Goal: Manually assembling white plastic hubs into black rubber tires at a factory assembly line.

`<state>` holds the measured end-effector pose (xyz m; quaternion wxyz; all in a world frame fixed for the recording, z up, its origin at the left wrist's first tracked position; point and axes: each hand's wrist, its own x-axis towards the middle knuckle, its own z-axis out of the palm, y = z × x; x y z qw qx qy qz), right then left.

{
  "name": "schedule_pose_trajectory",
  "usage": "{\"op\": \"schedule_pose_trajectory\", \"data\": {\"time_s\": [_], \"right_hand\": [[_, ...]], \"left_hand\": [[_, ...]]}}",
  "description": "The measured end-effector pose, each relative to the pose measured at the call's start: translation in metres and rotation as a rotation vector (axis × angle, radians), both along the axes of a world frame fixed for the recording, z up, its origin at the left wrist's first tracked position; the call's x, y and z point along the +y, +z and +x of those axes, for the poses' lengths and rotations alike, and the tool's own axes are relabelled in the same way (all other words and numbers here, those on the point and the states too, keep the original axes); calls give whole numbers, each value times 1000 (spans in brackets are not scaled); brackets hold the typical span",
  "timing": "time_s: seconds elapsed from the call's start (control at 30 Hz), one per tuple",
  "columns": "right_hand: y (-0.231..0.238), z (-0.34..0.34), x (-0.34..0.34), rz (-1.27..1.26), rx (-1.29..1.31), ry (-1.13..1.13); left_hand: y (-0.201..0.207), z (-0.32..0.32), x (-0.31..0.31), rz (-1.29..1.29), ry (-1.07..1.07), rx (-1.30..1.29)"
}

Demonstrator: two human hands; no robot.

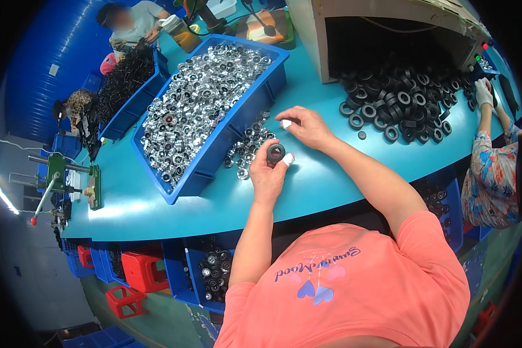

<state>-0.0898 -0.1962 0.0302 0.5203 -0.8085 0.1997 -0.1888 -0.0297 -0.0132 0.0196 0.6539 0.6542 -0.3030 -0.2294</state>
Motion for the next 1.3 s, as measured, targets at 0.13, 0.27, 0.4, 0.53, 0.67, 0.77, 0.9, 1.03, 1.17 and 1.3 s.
{"op": "schedule_pose_trajectory", "data": {"time_s": [0.13,0.27,0.4,0.53,0.67,0.77,0.9,1.03,1.17,1.3], "right_hand": [[-3,-2,-1,-25,-29,-26],[-7,8,-7,-166,5,-38],[-9,32,-9,-342,104,-70],[-3,49,3,-459,124,-95],[-5,52,2,-462,116,-112],[-16,47,-7,-398,19,-63],[1,21,-11,-53,-31,43],[19,-13,-9,382,-37,165],[25,-30,-4,521,-108,242],[18,-34,4,530,-163,272]], "left_hand": [[4,1,1,-26,-31,74],[5,6,1,-69,-57,194],[-1,9,0,-108,-80,237],[3,12,3,-128,-117,266],[10,11,4,-144,-151,270],[7,13,3,-169,-179,307],[6,12,4,-211,-227,374],[7,13,5,-301,-248,504],[9,11,2,-252,-202,416],[6,11,0,-196,-158,353]]}}
